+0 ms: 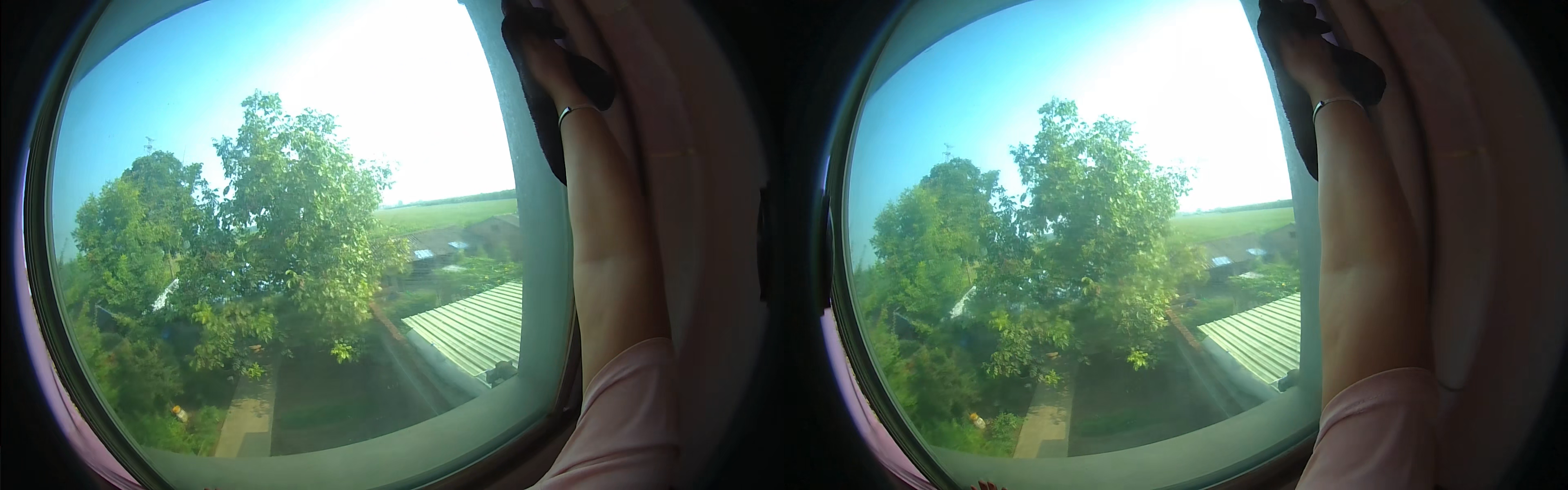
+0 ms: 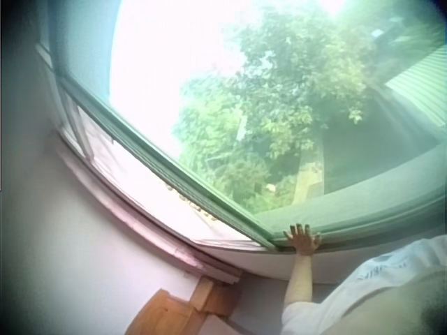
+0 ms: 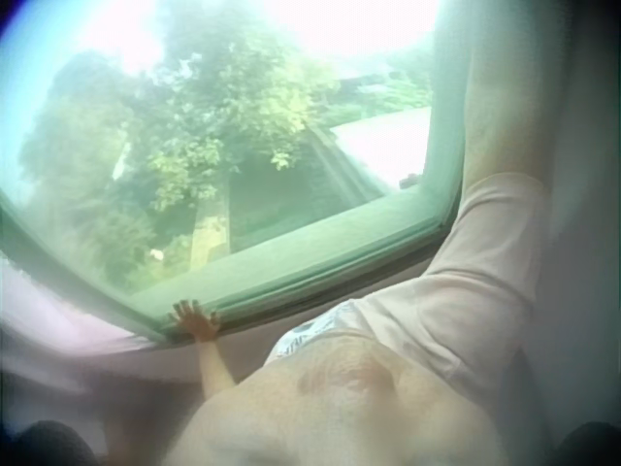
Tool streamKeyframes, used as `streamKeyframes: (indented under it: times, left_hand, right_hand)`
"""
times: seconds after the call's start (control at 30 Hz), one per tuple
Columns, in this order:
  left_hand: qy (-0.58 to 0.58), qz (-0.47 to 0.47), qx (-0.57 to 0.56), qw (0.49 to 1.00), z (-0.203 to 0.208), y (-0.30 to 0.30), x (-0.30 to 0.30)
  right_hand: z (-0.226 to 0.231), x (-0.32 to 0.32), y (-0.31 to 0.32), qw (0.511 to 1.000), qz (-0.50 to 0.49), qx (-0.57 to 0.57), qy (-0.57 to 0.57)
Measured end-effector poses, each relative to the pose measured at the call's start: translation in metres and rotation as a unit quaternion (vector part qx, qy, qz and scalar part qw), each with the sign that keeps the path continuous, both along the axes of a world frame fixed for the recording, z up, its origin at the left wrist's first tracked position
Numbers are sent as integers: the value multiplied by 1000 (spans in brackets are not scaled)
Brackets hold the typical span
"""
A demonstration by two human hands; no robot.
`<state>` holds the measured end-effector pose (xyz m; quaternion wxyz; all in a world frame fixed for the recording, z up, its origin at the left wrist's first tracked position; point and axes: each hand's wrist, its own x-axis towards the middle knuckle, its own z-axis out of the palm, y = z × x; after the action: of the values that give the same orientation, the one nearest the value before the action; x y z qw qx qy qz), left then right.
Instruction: The person wipes the glass of a window with a cloth, slides the window open, removes a screen from the window frame, and then wipes the window frame and tracks.
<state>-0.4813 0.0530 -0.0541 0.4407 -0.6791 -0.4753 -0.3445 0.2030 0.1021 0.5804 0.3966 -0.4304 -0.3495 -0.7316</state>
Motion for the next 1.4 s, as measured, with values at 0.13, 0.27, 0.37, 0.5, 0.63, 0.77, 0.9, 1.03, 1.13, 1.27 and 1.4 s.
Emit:
streamKeyframes:
  times: [0.13,0.27,0.37,0.5,0.63,0.77,0.9,1.03,1.13,1.27,1.4]
  left_hand:
    - [22,26,10,999,7,-6,-8]
    - [-8,29,-11,999,-4,-5,-8]
    - [-9,35,-29,999,-11,-6,-9]
    - [7,39,-49,998,-17,-12,-15]
    - [31,31,-18,999,-26,-27,-16]
    - [9,56,-50,997,-45,-27,-14]
    - [26,61,-67,996,-42,-34,-27]
    - [17,60,-59,996,-20,-30,-13]
    - [0,52,-40,998,-12,-20,-8]
    - [-5,16,-21,1000,7,-13,-3]
    - [-15,14,-16,1000,6,-7,-5]
  right_hand:
    - [-75,-48,-44,972,124,-119,159]
    - [-177,-26,-27,992,121,-40,-18]
    - [-218,-30,-31,993,117,-34,-4]
    - [-183,-17,-32,993,121,-11,-11]
    - [-87,-20,-46,994,-42,-95,-32]
    - [7,-18,-52,991,-5,-131,-14]
    - [19,-22,-71,990,11,-141,6]
    - [-50,-9,-50,986,49,-156,27]
    - [-126,-11,-46,985,102,-138,31]
    - [-239,-9,-32,972,212,-101,27]
    - [-358,-33,-45,957,205,-161,127]
